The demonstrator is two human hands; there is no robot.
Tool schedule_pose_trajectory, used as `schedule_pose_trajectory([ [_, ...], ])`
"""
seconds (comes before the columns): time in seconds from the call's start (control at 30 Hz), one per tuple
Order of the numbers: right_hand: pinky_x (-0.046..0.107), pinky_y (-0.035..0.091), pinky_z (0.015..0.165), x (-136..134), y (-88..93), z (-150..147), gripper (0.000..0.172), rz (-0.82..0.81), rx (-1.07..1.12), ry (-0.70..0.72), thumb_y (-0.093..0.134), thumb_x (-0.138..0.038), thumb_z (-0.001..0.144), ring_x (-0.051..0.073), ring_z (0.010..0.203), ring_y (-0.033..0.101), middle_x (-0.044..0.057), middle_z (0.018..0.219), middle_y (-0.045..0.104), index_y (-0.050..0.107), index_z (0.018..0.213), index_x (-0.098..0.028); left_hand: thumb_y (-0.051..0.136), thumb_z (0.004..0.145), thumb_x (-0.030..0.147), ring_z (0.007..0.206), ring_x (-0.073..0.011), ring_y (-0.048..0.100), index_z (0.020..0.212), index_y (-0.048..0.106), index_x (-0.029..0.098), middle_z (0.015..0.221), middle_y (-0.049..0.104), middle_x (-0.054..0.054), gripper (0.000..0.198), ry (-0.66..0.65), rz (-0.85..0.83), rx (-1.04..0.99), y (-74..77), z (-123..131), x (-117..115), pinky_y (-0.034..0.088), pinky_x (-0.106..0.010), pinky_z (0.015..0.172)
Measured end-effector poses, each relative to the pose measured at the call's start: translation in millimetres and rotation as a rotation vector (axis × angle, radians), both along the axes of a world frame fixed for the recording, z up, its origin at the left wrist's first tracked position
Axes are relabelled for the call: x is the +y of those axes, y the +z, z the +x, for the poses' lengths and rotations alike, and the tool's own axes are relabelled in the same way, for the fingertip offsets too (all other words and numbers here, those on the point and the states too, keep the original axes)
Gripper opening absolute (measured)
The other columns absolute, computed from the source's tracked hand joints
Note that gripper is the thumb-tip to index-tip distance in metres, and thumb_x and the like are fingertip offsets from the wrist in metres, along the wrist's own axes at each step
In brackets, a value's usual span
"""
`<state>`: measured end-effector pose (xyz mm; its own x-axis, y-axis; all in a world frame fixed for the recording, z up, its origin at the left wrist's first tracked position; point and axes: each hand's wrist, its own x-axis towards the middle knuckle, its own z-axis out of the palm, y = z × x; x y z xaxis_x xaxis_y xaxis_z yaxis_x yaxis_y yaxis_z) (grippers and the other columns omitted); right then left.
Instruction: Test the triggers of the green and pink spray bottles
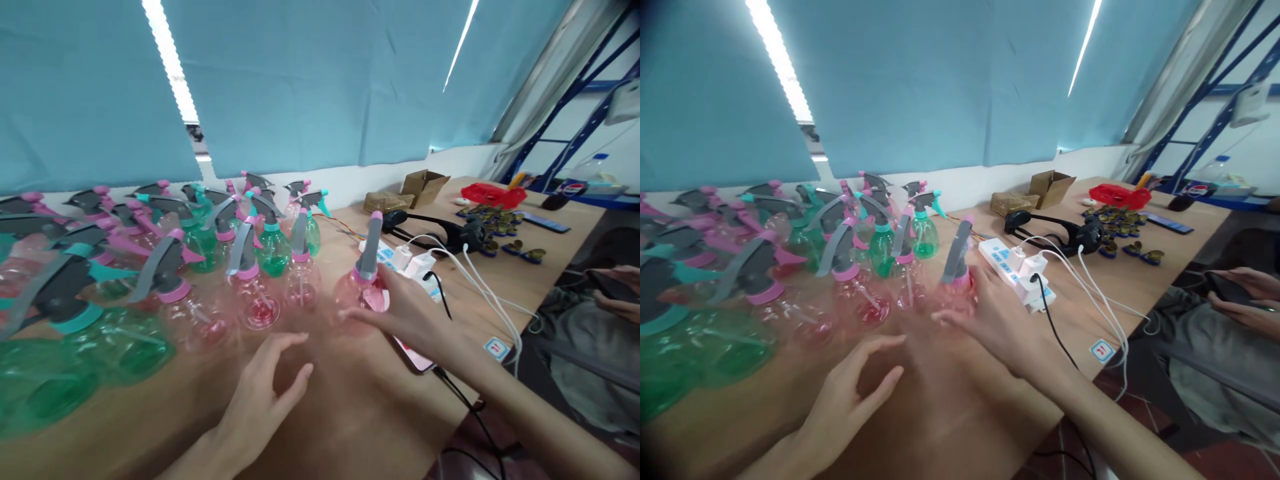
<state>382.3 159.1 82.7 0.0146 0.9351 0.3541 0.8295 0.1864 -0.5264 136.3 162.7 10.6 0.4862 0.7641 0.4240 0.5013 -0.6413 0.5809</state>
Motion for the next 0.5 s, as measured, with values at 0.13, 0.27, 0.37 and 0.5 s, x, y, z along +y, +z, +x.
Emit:
schedule_pose_trajectory([
  [0.13,0.037,0.046,0.071,-33,-1.6,-26,0.046,-0.078,0.027,0.158,0.072,-0.049,0.073,0.026,0.087,0.062,0.007,0.099,0.065,0.053,0.105,-0.022,0.056,0.085,0.033,0.12,-0.028,0.053,0.132,0.035,0.026,0.131,0.052,-0.01,0.052,0.002,-0.082,-0.108,21.3,1,-10,0.046,-0.052,0.099],
  [0.27,0.037,0.047,0.074,-41,-5.2,-58,0.037,-0.153,0.087,0.321,0.072,-0.034,0.074,0.023,0.087,0.061,0.004,0.1,0.063,0.053,0.103,-0.022,0.063,0.078,0.03,0.128,-0.0319,0.046,0.138,0.029,0.025,0.14,0.044,-0.012,0.07,-0.012,-0.046,-0.118,49.2,-1,-20,0.039,-0.056,0.105],
  [0.37,0.038,0.047,0.075,-40,-9.9,-81,0.03,-0.159,0.107,0.391,0.069,-0.03,0.076,0.023,0.087,0.058,0.005,0.098,0.061,0.054,0.099,-0.02,0.065,0.078,0.03,0.121,-0.0294,0.052,0.135,0.034,0.028,0.135,0.05,-0.009,0.065,0.046,-0.074,-0.111,64.9,-7,-26,0.045,-0.051,0.1],
  [0.5,0.041,0.048,0.079,-40,-16.0,-111,0.04,-0.064,0.058,0.434,0.069,-0.043,0.077,0.025,0.093,0.056,0.007,0.103,0.06,0.054,0.106,-0.02,0.063,0.081,0.035,0.105,-0.0257,0.061,0.127,0.043,0.027,0.121,0.059,-0.007,0.051,0.164,-0.197,-0.126,74.2,-23,-30,0.052,-0.044,0.089],
])
